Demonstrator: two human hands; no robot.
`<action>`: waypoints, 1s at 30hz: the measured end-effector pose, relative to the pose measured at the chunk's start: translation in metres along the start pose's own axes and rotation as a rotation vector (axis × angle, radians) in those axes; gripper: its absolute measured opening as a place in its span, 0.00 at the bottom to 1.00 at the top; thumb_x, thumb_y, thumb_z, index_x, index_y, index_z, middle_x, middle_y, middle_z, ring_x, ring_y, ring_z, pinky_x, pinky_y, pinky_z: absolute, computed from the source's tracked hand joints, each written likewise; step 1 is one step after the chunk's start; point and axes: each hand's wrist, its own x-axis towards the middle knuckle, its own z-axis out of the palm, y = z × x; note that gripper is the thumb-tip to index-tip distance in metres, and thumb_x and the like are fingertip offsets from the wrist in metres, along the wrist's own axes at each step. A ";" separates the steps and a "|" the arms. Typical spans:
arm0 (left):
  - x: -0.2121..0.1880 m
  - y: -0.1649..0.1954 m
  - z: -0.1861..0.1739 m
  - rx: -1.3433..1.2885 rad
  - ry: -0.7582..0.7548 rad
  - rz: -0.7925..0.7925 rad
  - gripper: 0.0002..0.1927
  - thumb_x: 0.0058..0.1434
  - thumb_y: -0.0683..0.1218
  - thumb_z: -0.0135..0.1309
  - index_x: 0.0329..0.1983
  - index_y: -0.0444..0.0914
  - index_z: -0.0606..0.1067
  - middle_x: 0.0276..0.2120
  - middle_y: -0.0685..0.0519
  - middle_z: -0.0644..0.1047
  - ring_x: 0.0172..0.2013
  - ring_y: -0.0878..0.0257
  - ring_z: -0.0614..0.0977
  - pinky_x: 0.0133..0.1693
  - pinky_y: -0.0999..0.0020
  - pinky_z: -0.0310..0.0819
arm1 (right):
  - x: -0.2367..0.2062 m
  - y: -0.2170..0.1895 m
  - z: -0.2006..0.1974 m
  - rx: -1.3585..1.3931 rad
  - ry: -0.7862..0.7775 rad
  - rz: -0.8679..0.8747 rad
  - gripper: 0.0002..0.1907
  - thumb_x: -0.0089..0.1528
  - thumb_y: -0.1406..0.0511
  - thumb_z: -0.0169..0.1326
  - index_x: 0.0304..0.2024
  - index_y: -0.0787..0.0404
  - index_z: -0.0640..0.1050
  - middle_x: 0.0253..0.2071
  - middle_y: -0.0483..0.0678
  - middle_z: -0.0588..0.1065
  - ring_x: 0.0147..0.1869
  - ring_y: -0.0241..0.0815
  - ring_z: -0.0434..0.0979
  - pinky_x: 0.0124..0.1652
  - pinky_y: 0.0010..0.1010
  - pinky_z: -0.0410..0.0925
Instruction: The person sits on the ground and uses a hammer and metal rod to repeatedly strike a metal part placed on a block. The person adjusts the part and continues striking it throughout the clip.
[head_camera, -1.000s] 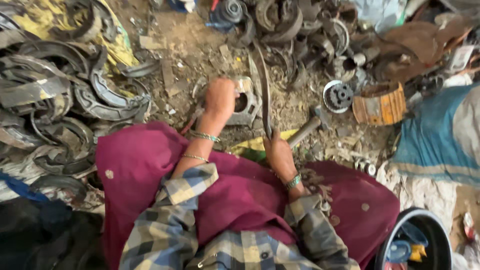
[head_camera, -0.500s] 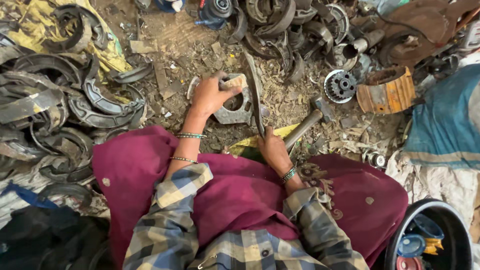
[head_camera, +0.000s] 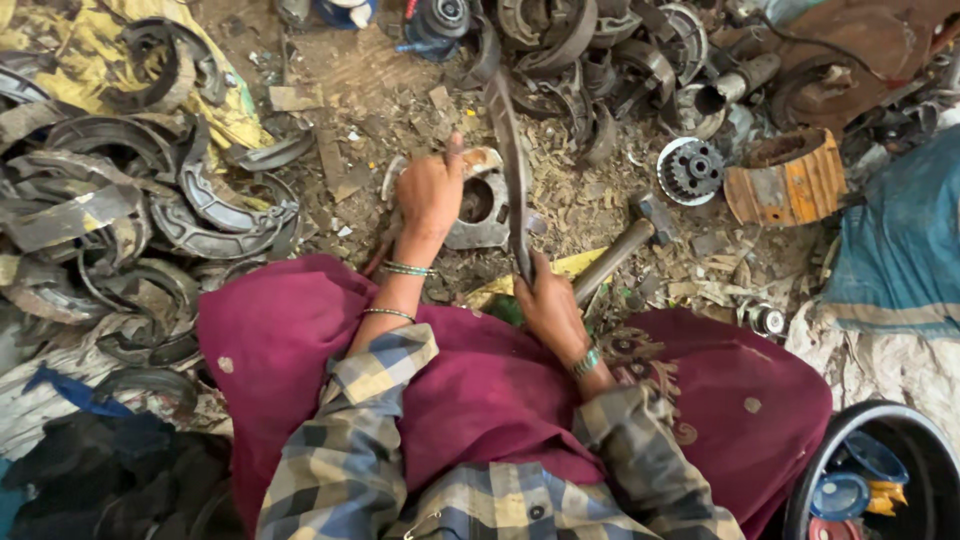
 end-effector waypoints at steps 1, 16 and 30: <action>-0.001 0.001 0.001 0.023 0.016 0.028 0.41 0.73 0.66 0.32 0.22 0.34 0.81 0.20 0.36 0.77 0.25 0.36 0.80 0.31 0.43 0.73 | -0.005 -0.005 -0.004 0.041 0.068 -0.049 0.24 0.64 0.64 0.53 0.61 0.66 0.66 0.27 0.63 0.77 0.30 0.61 0.79 0.32 0.50 0.70; -0.006 0.006 -0.002 0.144 0.015 0.191 0.37 0.76 0.60 0.39 0.18 0.34 0.79 0.20 0.36 0.77 0.22 0.39 0.80 0.27 0.46 0.73 | -0.009 0.001 -0.007 0.037 0.187 -0.119 0.21 0.66 0.66 0.52 0.57 0.69 0.62 0.25 0.63 0.75 0.24 0.63 0.76 0.21 0.49 0.69; -0.012 0.010 -0.006 0.110 0.057 0.251 0.37 0.75 0.59 0.40 0.15 0.34 0.78 0.17 0.37 0.76 0.18 0.42 0.79 0.25 0.49 0.71 | -0.005 -0.006 -0.015 -0.070 0.303 -0.188 0.20 0.68 0.64 0.54 0.58 0.67 0.65 0.26 0.61 0.75 0.26 0.63 0.77 0.24 0.49 0.69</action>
